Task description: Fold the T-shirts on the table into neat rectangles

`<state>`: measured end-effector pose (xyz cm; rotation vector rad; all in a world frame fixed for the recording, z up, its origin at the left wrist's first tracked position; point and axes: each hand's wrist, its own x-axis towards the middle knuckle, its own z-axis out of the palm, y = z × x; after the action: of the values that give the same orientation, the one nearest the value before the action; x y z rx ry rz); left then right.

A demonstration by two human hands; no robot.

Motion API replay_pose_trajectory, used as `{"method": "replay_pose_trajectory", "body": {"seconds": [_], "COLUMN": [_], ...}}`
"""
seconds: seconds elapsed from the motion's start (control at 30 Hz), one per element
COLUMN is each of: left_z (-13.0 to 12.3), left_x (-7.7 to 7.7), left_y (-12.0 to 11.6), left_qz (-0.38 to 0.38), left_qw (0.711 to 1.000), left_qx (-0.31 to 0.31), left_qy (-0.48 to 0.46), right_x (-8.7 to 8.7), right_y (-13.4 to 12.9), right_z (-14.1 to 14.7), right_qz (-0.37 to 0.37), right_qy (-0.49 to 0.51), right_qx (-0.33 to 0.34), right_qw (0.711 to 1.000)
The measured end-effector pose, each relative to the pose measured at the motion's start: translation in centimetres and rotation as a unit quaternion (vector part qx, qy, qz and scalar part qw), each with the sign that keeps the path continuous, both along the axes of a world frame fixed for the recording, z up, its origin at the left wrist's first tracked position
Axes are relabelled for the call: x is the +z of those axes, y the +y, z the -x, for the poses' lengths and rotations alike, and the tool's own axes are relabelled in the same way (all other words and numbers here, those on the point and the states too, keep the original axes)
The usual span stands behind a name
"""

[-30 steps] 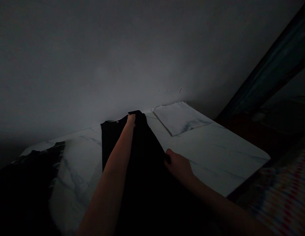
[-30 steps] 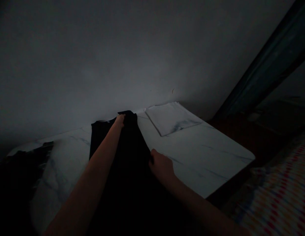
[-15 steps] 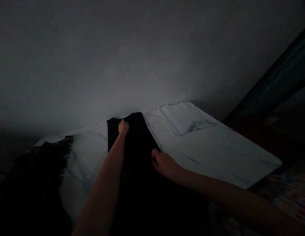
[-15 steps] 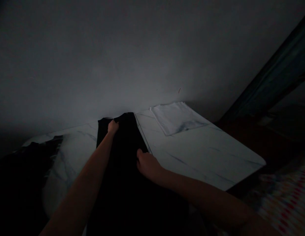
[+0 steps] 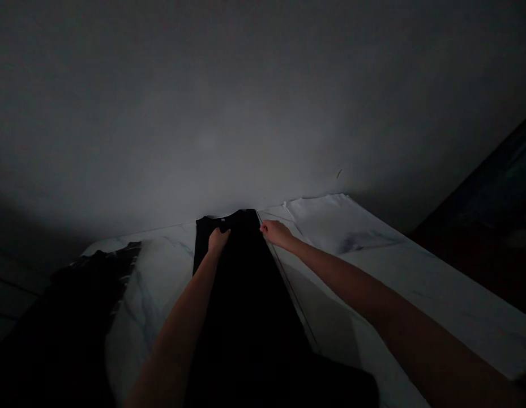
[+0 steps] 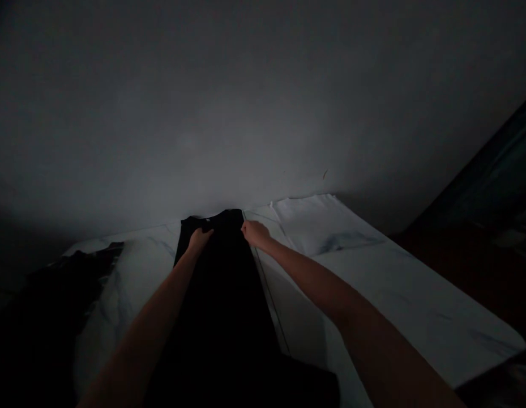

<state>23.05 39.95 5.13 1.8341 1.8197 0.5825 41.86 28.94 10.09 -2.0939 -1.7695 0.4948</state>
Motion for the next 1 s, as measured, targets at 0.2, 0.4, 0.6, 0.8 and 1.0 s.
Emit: {"method": "replay_pose_trajectory", "body": {"seconds": [0.2,0.4,0.6,0.8,1.0], "left_z": [0.1,-0.5,0.2,2.2,2.0], "left_x": [-0.6,-1.2,-0.5,0.0,-0.1], "left_y": [-1.7,-2.2,-2.0,-1.5,-0.7], "left_qz": [-0.031,-0.037,-0.005,0.055,0.054], "left_qw": [0.999,0.998,1.0,0.994,0.996], "left_qx": [0.034,0.047,0.004,-0.002,-0.004], "left_qy": [-0.015,-0.018,0.003,0.09,-0.067], "right_x": [-1.1,-3.7,-5.9,-5.5,-6.7], "right_y": [11.0,16.1,17.2,15.3,10.1], "right_z": [-2.0,-3.2,-4.1,-2.0,1.6], "right_qz": [-0.072,-0.02,-0.045,-0.072,-0.094], "right_qy": [0.01,0.037,0.008,-0.061,-0.106], "right_qx": [0.039,0.119,0.099,0.027,0.059], "right_qw": [0.997,0.992,0.994,0.995,0.988]}}
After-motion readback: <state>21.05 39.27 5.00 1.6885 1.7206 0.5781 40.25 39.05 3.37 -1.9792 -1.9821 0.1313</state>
